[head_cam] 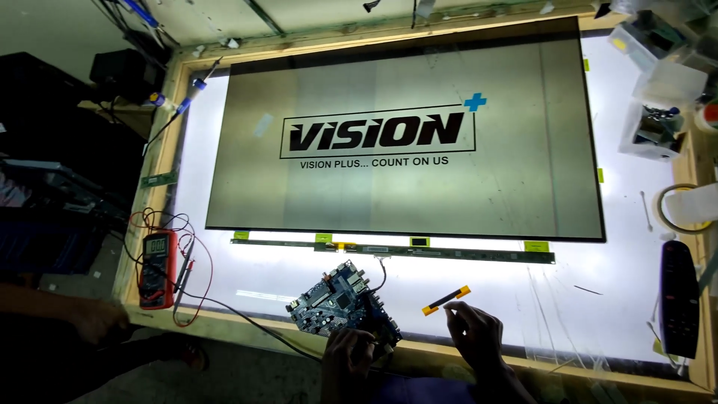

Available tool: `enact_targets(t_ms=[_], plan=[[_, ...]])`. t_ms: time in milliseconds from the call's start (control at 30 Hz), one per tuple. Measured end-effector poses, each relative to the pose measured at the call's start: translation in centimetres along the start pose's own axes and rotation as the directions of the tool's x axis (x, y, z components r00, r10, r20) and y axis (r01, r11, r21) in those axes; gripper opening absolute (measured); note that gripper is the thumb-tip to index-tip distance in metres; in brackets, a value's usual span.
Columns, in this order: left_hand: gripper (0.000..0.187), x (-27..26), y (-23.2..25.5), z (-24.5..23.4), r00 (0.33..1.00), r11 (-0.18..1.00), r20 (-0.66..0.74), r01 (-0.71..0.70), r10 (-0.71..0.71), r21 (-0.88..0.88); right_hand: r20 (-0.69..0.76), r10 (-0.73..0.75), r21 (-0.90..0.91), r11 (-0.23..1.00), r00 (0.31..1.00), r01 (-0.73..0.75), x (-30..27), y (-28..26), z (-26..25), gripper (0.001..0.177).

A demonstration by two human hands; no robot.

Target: Repairing a television by connecting a circuit board to the display panel and testing it

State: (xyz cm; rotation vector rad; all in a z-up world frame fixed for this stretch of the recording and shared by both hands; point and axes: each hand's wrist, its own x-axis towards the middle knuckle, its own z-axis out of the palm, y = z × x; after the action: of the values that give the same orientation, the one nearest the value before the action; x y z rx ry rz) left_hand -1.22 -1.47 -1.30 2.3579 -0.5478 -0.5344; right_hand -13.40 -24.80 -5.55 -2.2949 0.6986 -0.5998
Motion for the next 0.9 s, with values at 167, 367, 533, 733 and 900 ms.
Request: enact_targets(t_ms=[167, 367, 533, 733, 900], plan=[[0.009, -0.2, 0.2, -0.1, 0.999, 0.999, -0.001, -0.040, 0.040, 0.003, 0.034, 0.003, -0.010, 1.000, 0.999, -0.002, -0.3, 0.3, 0.3, 0.005], [0.009, -0.4, 1.1, -0.7, 0.999, 0.999, 0.019, -0.039, 0.039, -0.026, 0.026, -0.014, -0.007, 1.000, 1.000, 0.014, -0.1, -0.1, 0.1, 0.006], [0.004, -0.5, 1.5, -0.8, 1.000, 0.999, 0.008, -0.027, 0.027, -0.028, 0.034, -0.017, -0.015, 1.000, 0.999, 0.018, -0.2, 0.0, 0.1, 0.006], [0.006, -0.5, 1.0, -0.5, 1.000, 1.000, 0.027, -0.013, 0.014, -0.016, 0.045, -0.002, -0.016, 1.000, 0.999, 0.003, -0.4, 0.3, 0.2, 0.007], [0.006, -0.5, 2.1, -1.2, 0.998, 1.000, 0.053, 0.017, -0.016, -0.020, 0.023, -0.005, -0.028, 1.000, 1.000, 0.006, -0.4, 0.2, 0.3, 0.007]])
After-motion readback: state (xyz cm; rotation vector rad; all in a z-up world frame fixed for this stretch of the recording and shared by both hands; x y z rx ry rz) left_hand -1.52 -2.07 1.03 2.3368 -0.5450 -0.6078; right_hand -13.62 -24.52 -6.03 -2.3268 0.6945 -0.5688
